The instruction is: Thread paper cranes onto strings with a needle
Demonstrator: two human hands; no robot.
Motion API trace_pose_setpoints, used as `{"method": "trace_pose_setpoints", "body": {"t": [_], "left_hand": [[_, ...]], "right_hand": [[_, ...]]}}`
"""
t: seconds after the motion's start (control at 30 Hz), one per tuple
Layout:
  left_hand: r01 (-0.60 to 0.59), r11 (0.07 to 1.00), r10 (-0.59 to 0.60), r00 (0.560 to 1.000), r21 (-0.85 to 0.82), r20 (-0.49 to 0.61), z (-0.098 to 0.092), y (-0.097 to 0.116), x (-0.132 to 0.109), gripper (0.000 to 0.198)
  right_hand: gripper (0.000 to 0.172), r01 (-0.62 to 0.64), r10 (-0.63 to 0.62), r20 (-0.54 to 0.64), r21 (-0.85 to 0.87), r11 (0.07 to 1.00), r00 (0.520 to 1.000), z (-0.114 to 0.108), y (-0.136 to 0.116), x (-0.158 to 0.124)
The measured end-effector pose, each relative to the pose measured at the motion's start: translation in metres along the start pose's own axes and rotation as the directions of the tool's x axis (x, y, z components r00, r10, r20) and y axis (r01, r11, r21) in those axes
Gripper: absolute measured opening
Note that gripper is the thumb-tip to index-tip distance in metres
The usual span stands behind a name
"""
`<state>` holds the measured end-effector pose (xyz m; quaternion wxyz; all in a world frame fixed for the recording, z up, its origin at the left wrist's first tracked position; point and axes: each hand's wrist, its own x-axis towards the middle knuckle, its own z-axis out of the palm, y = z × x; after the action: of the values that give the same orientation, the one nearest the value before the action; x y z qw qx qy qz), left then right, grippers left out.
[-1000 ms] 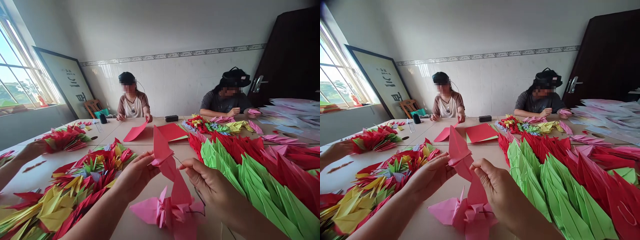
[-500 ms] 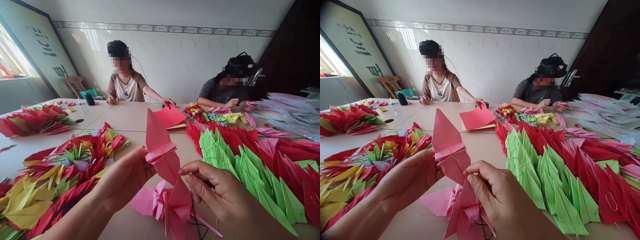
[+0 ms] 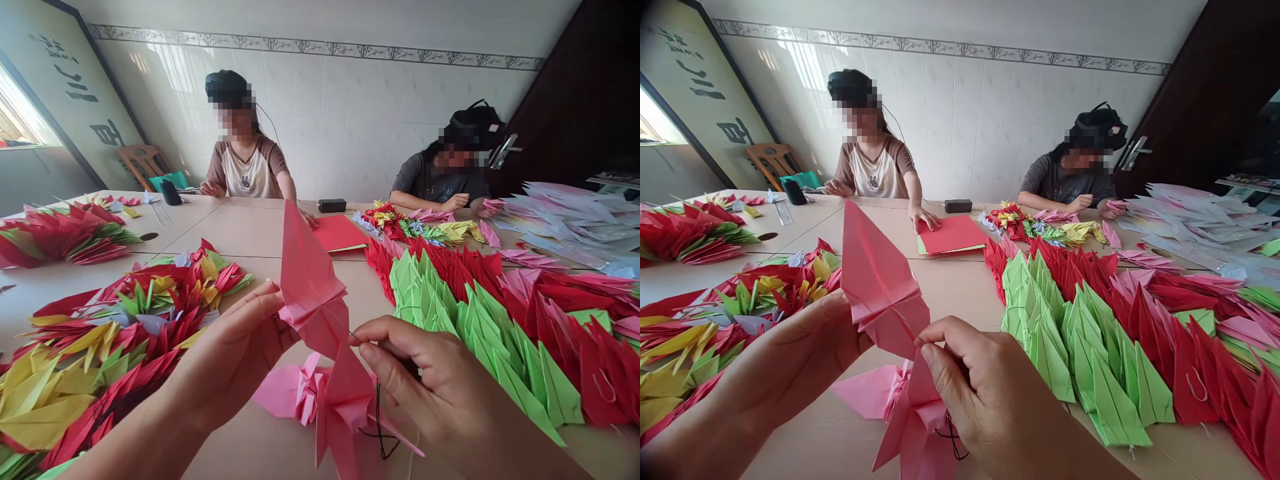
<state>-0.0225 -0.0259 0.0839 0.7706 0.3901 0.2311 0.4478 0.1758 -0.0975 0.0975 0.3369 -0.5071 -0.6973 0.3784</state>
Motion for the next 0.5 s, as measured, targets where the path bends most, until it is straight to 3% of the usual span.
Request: {"method": "trace_pose_setpoints", "body": {"t": [0.23,0.4,0.5], "left_hand": [[-0.092,0.984,0.095,0.995,0.152,-0.013,0.002,0.003,-0.006,0.02],[-0.085,0.966,0.108,0.991,0.244,-0.081,0.003,-0.001,-0.011,0.038],[-0.129,0.928,0.161,0.985,0.35,-0.063,0.006,-0.005,-0.016,0.052]], "right_hand": [[0.023,0.014,-0.02,-0.06,-0.1,0.995,0.998,0.002,0.004,0.001],[0.021,-0.003,-0.002,-0.056,-0.086,0.996,0.998,0.003,0.004,0.003],[0.021,0.015,-0.014,-0.041,0.003,1.0,0.999,0.004,0.006,0.007]]}}
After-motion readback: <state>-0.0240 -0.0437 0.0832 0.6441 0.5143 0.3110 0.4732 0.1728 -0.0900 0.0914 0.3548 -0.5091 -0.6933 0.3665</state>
